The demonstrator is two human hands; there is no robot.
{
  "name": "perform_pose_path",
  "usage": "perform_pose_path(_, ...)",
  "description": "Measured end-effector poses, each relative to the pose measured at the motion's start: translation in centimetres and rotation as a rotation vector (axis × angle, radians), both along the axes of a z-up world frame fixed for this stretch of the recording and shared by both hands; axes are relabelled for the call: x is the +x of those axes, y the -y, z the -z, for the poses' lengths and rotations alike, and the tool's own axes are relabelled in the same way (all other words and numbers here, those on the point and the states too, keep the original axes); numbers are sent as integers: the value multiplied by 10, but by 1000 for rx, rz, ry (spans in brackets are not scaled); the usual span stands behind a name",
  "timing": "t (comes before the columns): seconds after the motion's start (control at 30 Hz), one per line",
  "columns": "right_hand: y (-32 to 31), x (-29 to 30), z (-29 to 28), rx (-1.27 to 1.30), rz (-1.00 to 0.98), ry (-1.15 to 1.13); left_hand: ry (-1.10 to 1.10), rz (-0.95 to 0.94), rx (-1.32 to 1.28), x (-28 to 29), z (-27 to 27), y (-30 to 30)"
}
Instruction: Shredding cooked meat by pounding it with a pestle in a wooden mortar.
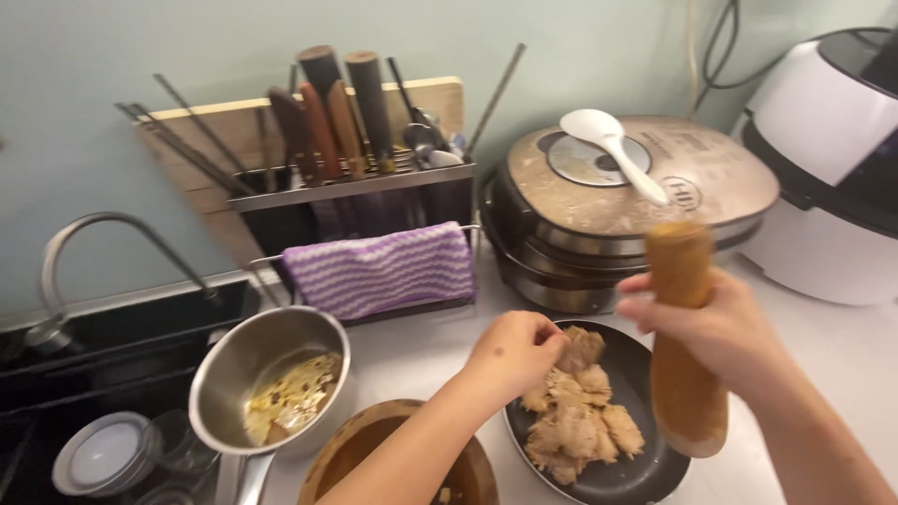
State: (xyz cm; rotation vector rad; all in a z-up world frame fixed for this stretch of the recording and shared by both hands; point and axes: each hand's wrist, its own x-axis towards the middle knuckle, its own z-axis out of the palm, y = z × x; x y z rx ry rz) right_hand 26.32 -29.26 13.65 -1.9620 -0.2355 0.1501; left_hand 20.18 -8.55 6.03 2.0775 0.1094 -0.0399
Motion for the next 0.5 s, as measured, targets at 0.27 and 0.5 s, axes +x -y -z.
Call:
perform_pose_path(0.27, 32, -2, -3, 149, 197, -7, -220, 152, 323, 50, 38, 28)
perform_pose_path(0.5, 36, 5, 43, 500, -35, 63, 171, -58, 463, -19, 4, -94)
